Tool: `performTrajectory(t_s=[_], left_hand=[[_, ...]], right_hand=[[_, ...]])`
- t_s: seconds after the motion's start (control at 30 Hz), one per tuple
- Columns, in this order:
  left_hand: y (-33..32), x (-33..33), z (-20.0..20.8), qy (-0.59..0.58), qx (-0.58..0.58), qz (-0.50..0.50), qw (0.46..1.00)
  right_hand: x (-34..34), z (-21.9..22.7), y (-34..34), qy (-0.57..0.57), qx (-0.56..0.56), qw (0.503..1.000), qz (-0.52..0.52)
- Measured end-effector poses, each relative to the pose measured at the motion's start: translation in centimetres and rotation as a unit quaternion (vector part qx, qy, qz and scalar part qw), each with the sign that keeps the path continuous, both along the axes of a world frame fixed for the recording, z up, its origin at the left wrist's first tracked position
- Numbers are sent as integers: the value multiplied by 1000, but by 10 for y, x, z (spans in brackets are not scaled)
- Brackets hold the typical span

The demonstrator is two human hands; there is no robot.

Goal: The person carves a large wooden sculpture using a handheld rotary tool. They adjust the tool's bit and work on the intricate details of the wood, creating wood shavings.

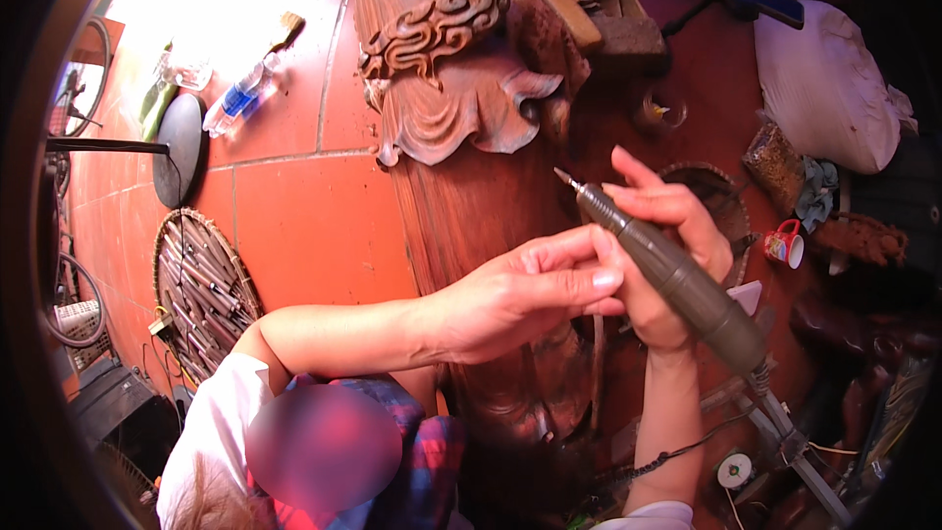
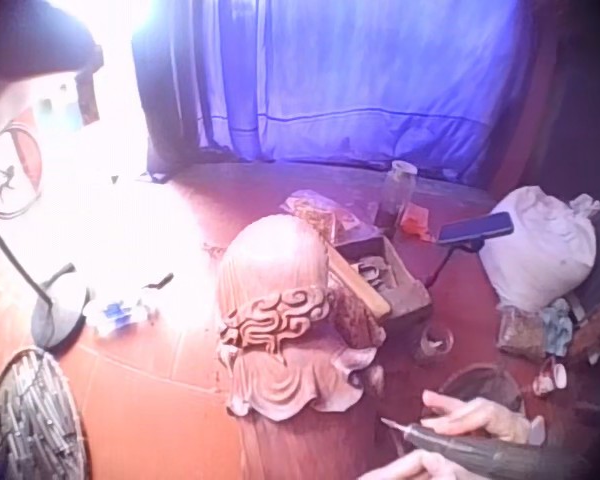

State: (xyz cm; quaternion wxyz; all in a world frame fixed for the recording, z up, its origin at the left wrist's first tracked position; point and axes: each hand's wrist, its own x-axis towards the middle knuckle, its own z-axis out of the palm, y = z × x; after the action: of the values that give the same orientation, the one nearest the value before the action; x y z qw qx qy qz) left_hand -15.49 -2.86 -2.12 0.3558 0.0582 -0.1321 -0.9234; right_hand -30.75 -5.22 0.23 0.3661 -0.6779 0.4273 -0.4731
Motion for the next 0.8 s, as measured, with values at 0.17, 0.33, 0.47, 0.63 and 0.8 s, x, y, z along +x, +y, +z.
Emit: performTrajectory(t_s=[0.17,0.33,0.47,0.63,0.8], left_hand=[[-6,-2,-5,-55,9,18,998],[-10,0,-7,-122,-34,39,991],[-10,0,-7,-158,-74,64,983],[-13,0,-9,-144,-74,86,983],[-15,0,-13,-161,-72,82,981]], right_hand=[[3,-21,-12,-80,47,996,3],[10,-32,-15,-57,50,997,-3],[17,-38,-23,-113,30,993,7],[21,-37,-26,-110,48,992,-26],[20,-39,-29,-81,59,995,-18]])
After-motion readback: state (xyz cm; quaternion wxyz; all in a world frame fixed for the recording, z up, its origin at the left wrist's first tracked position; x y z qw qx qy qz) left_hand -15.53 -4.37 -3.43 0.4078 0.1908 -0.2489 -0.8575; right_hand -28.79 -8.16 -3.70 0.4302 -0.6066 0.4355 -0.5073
